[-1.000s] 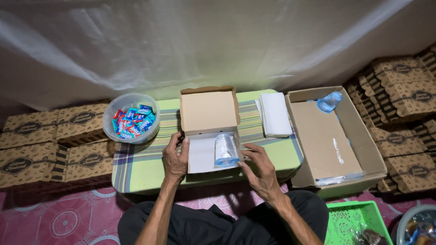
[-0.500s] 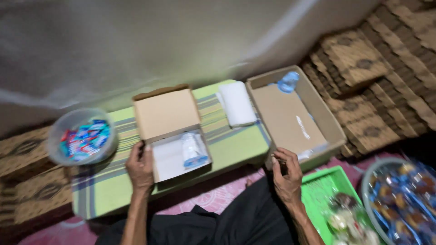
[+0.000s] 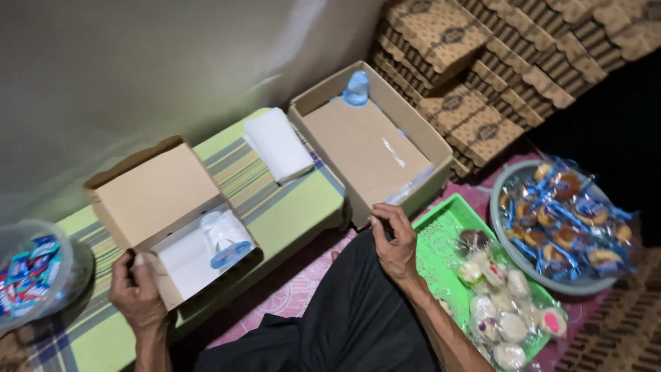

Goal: Manual packaging of food items where a person lines small cardboard boxes with paper and fills them with a water cup and a wrapped snack.

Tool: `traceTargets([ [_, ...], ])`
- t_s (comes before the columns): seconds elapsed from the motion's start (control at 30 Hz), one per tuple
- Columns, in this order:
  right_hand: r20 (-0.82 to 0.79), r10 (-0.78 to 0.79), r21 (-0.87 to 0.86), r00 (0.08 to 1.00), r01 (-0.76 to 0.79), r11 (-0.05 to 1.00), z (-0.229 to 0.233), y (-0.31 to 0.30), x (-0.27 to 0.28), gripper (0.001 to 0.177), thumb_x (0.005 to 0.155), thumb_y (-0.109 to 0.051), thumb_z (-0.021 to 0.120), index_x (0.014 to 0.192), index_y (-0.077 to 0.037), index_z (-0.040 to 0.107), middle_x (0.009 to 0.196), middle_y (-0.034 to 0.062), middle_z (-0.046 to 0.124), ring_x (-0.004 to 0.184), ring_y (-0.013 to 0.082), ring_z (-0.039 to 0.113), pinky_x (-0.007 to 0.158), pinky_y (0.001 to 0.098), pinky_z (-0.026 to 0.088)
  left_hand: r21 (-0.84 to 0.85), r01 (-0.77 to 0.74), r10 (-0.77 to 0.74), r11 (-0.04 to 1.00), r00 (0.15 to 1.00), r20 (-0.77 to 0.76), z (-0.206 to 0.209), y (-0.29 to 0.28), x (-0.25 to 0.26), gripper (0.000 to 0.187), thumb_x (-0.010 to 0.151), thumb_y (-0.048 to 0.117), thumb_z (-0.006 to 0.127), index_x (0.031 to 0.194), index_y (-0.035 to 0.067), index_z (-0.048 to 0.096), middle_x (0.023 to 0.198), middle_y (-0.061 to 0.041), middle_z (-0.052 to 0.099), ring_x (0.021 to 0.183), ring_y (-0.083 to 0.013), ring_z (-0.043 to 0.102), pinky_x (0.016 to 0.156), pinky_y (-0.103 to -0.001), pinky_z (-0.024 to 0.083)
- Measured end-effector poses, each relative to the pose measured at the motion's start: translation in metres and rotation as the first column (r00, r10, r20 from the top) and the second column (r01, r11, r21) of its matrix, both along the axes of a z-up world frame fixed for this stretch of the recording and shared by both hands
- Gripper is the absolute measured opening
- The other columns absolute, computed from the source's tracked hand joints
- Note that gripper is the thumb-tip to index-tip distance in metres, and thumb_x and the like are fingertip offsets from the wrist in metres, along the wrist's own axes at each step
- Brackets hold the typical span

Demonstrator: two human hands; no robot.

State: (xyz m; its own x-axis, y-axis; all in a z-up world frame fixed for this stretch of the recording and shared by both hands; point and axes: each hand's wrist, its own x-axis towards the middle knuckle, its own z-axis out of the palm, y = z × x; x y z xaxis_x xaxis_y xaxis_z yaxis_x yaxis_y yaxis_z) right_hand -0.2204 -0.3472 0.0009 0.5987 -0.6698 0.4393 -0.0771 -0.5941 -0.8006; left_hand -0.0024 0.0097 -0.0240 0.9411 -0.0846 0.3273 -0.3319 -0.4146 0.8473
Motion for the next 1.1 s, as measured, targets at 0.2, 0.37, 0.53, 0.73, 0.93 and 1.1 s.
traceTargets([
  [0.2, -0.060, -0.152, -0.139, 0.987, 0.142, 0.980, -0.032, -0.052, -0.064, 0.022, 0.087, 0.003, 0.065, 0.109, 0.000, 0.066, 0.118, 0.0119, 0.068, 0.109, 0.0258, 0.065, 0.098, 0.0363, 0.052, 0.057, 0.049, -0.057, 0.997, 0.990, 0.132, -0.057, 0.031, 0.025, 0.024, 0.119, -0.003, 0.050, 0.135, -0.020, 0.056, 0.113, -0.027, 0.061, 0.093, -0.0319, 0.054, 0.084, -0.041, 0.046],
  [0.37, -0.151, -0.348, -0.067, 0.925, 0.342, 0.937, -0.038, -0.105, -0.132, 0.027, 0.094, 0.008, 0.059, 0.117, -0.005, 0.061, 0.116, 0.0105, 0.064, 0.090, 0.0195, 0.062, 0.067, 0.0282, 0.056, 0.087, 0.110, -0.127, 0.990, 0.968, 0.218, -0.064, 0.037, 0.027, 0.018, 0.126, -0.009, 0.049, 0.133, -0.025, 0.056, 0.112, -0.032, 0.062, 0.091, -0.0354, 0.055, 0.088, -0.044, 0.048],
  [0.53, -0.265, -0.557, -0.012, 0.787, 0.575, 0.818, -0.037, -0.156, -0.201, 0.022, 0.098, 0.005, 0.057, 0.118, -0.004, 0.057, 0.128, 0.0162, 0.057, 0.106, 0.0299, 0.059, 0.079, 0.0400, 0.060, 0.078, 0.144, -0.156, 0.986, 0.973, 0.170, -0.068, 0.046, 0.028, 0.025, 0.128, -0.006, 0.041, 0.139, -0.027, 0.051, 0.119, -0.038, 0.059, 0.100, -0.0410, 0.057, 0.092, -0.048, 0.050],
  [0.73, -0.559, -0.792, -0.255, 0.244, 0.859, 0.444, -0.028, -0.192, -0.250, 0.041, 0.100, -0.023, 0.066, 0.136, -0.008, 0.054, 0.126, 0.0159, 0.047, 0.091, 0.0263, 0.049, 0.059, 0.0399, 0.045, 0.117, 0.163, -0.182, 0.980, 0.968, 0.173, -0.065, 0.041, 0.028, 0.029, 0.129, -0.007, 0.035, 0.141, -0.031, 0.046, 0.123, -0.046, 0.055, 0.102, -0.0494, 0.059, 0.092, -0.052, 0.051],
  [0.93, -0.321, -0.911, -0.198, 0.257, 0.923, 0.330, -0.072, -0.253, -0.297, 0.033, 0.095, -0.001, 0.069, 0.119, -0.008, 0.048, 0.125, 0.0196, 0.037, 0.126, 0.0388, 0.042, 0.106, 0.0602, 0.035, 0.114, 0.128, -0.147, 0.985, 0.973, 0.175, -0.065, 0.039, 0.027, 0.029, 0.127, -0.009, 0.037, 0.142, -0.032, 0.047, 0.123, -0.047, 0.057, 0.103, -0.0476, 0.059, 0.093, -0.051, 0.049],
  [1.1, -0.421, -0.859, -0.412, 0.292, 0.782, 0.468, -0.111, -0.321, -0.355, 0.075, 0.110, -0.034, 0.067, 0.160, 0.008, 0.030, 0.156, 0.0423, 0.018, 0.142, 0.0587, 0.012, 0.113, 0.0693, 0.011, 0.039, 0.130, -0.134, 0.991, 0.980, 0.149, -0.088, 0.051, 0.035, 0.024, 0.128, -0.010, 0.040, 0.143, -0.026, 0.050, 0.114, -0.036, 0.062, 0.097, -0.0380, 0.058, 0.097, -0.045, 0.049],
])
